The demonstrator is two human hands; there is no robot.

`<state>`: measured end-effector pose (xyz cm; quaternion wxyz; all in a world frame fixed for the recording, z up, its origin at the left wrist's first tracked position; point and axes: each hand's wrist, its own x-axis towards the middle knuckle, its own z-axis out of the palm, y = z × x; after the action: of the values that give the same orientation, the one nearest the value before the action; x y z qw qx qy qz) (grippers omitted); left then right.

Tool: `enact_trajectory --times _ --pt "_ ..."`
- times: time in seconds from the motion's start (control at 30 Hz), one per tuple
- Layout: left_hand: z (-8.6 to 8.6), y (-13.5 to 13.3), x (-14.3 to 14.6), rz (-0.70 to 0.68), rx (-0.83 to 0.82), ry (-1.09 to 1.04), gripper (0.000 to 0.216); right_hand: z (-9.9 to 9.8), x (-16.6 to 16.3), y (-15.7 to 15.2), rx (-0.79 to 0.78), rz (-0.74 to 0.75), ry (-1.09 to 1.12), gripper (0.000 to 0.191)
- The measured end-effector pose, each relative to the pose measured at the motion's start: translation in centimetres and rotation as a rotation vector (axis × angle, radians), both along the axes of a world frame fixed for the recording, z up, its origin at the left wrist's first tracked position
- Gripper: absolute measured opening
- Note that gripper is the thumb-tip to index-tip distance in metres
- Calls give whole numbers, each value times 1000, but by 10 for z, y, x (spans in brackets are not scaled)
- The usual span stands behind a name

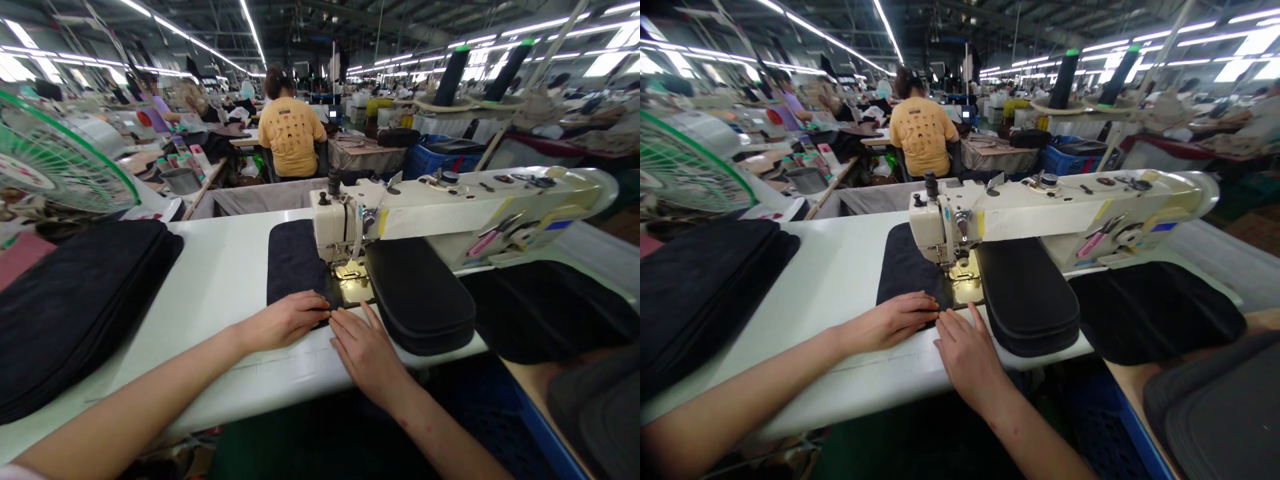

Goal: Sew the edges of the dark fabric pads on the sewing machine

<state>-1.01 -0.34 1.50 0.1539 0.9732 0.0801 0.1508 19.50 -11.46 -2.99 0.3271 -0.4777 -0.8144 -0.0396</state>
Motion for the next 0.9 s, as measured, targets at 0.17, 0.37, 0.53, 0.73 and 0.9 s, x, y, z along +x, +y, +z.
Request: enact_trajectory --times 0.17,0.37,0.53,0.73,0.9 --pt "4 36 1 -25 -13 14 34 0 -2 32 -18 -26 -40 27" --pt "1 70 4 -86 86 48 33 8 -3 60 -102 -40 -91 25" --pt "1 92 7 -202 217 131 39 7 -2 46 -145 -83 -70 31" --pt "0 100 9 -294 143 153 44 -9 5 11 -89 -194 21 34" --pt "-4 84 11 -165 78 100 41 -10 5 11 -110 -205 32 32"
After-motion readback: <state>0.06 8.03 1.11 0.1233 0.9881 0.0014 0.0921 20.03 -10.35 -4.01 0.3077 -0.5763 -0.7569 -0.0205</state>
